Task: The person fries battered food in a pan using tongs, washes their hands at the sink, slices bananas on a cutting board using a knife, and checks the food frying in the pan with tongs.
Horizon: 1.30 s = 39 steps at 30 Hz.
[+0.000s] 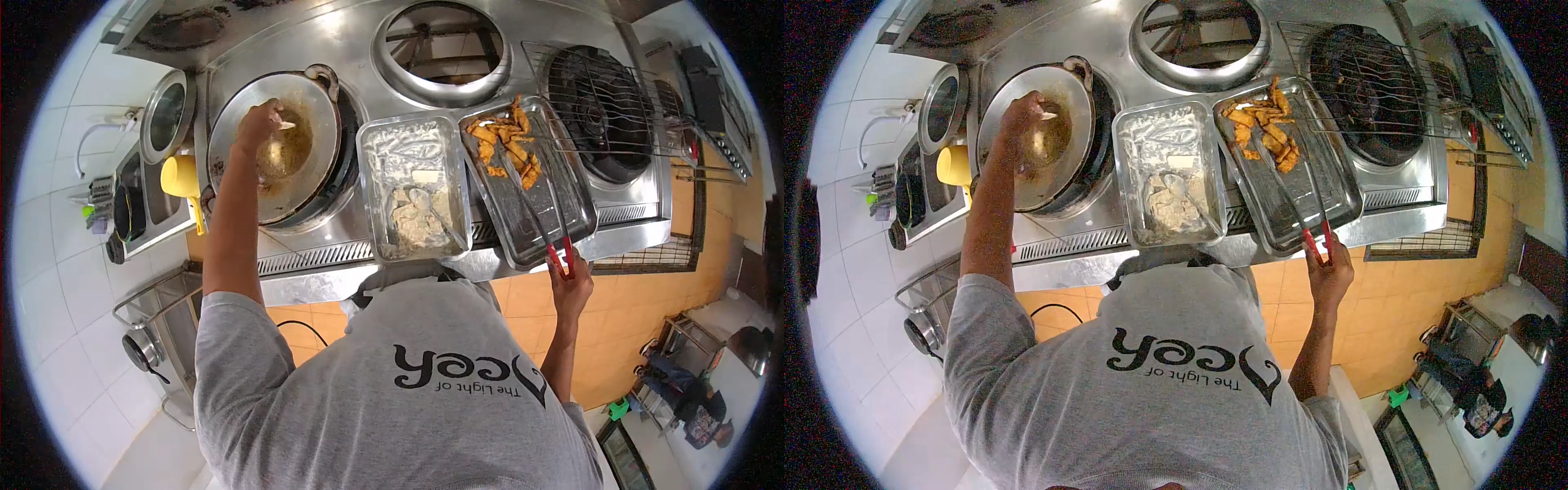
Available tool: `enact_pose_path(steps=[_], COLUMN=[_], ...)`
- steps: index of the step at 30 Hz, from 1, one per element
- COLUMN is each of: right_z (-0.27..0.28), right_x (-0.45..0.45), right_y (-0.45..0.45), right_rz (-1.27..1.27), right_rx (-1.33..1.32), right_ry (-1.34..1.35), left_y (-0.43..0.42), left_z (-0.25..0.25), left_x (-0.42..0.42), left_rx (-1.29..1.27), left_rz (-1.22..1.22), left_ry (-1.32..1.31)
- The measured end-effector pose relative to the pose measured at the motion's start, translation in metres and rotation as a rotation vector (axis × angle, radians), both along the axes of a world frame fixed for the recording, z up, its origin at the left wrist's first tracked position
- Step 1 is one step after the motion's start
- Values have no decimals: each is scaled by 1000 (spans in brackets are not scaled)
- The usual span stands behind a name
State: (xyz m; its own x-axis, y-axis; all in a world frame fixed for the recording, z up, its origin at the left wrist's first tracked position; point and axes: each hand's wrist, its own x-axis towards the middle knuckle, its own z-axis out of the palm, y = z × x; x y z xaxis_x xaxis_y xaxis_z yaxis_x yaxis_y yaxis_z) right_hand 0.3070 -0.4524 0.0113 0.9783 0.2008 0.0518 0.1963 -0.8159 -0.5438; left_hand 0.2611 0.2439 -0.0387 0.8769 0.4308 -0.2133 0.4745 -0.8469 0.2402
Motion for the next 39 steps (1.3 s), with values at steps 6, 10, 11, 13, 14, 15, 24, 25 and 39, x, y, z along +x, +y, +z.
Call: enact_pose_path(steps=[6,10,11,13,14,15,24,25,39], right_z=[8,14,12,8,8,9,3,6,4], right_x=[4,5,5,5,5,6,5,3,-16], right_y=[12,17,16,11,11,12,16,18,-2], right_rz=[15,-2,8,32,41,48,115,97,70], right_rx=[-60,-50,-44,-32,-24,-17,29,9,38], right_ry=[14,27,14,-13,-5,3,-128,-90,-35], left_y=[-1,27,35,37,43,46,-105,-131,-310], left_z=[8,5,3,25,32,40,107,105,-31], left_x=[9,8,5,9,12,15,38,38,31], left_rx=[162,99,46,147,153,158,7,-115,-324], left_rz=[-9,69,85,-14,-30,-48,-69,-38,-124], left_ry=[35,-112,-197,-326,-395,-465,-633,-566,-34])
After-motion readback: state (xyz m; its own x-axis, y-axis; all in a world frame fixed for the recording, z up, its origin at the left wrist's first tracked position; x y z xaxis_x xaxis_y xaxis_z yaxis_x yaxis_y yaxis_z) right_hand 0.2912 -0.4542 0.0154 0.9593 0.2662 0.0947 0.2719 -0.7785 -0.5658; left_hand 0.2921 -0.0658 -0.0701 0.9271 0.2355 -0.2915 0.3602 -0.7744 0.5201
